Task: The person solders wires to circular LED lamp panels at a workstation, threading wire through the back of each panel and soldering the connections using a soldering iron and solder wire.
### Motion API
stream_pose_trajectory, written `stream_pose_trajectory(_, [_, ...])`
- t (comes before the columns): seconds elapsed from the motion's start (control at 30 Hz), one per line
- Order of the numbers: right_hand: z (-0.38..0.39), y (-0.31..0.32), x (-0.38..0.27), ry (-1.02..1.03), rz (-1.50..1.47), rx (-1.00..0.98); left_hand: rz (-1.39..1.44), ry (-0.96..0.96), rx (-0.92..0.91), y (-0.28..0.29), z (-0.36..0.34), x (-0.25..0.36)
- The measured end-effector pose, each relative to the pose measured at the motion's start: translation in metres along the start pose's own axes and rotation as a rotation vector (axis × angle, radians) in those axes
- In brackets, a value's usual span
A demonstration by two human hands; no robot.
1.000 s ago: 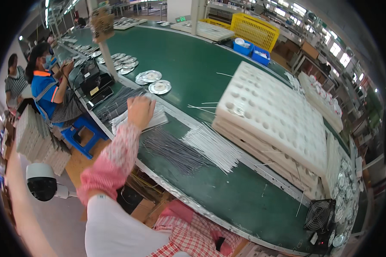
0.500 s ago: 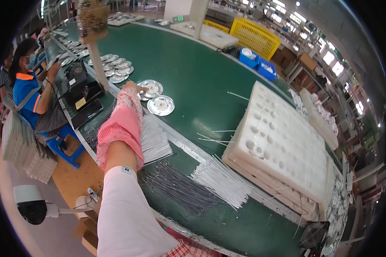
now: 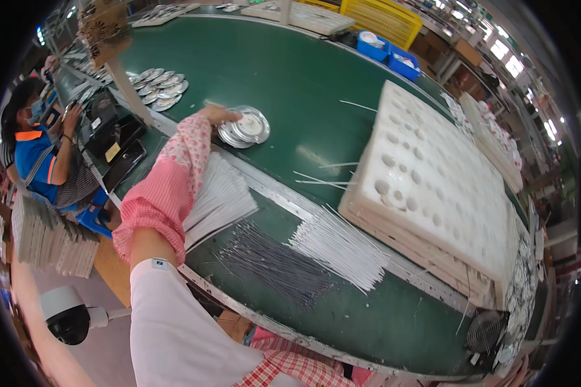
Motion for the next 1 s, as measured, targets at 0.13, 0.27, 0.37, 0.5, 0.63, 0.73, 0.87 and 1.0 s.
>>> stream_pose_trajectory(0.13, [0.021,0.011,-0.03,0.233,0.378,0.072,-0.403,-0.432,0.591,0.041,0.035,-0.002])
stream_pose_trajectory(0.27, [0.094,0.03,0.01,0.163,0.28,0.309,-0.259,-0.936,0.832,0.078,0.159,0.016])
stream_pose_trajectory(0.37, [0.1,0.019,-0.032,0.082,0.255,0.424,-0.172,-1.218,0.899,0.056,0.316,0.011])
stream_pose_trajectory(0.5, [0.149,0.001,-0.019,0.135,0.202,0.437,-0.024,-1.476,0.458,-0.138,0.459,0.0])
stream_pose_trajectory(0.63, [0.178,-0.043,-0.012,0.182,-0.076,0.423,0.3,-1.009,-0.302,-0.343,0.523,0.007])
stream_pose_trajectory(0.73, [0.166,-0.088,-0.028,0.105,-0.186,0.273,0.347,-0.738,-0.329,-0.475,0.526,-0.001])
stream_pose_trajectory(0.87, [0.143,-0.153,-0.036,0.154,-0.392,0.243,-0.078,-0.79,-0.3,-0.546,0.523,-0.006])
stream_pose_trajectory(1.0, [0.116,-0.185,-0.04,0.094,-0.483,0.105,-0.222,-1.229,-0.117,-0.498,0.513,0.009])
Point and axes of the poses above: each hand's wrist, its own z-axis away from the middle knuckle, its own y-axis out of the back of the hand, x = y × z, the point moved 2 cm from there along -z, towards the middle knuckle, and after that the axes turned 10 degrees about y, right-handed, at the moved point
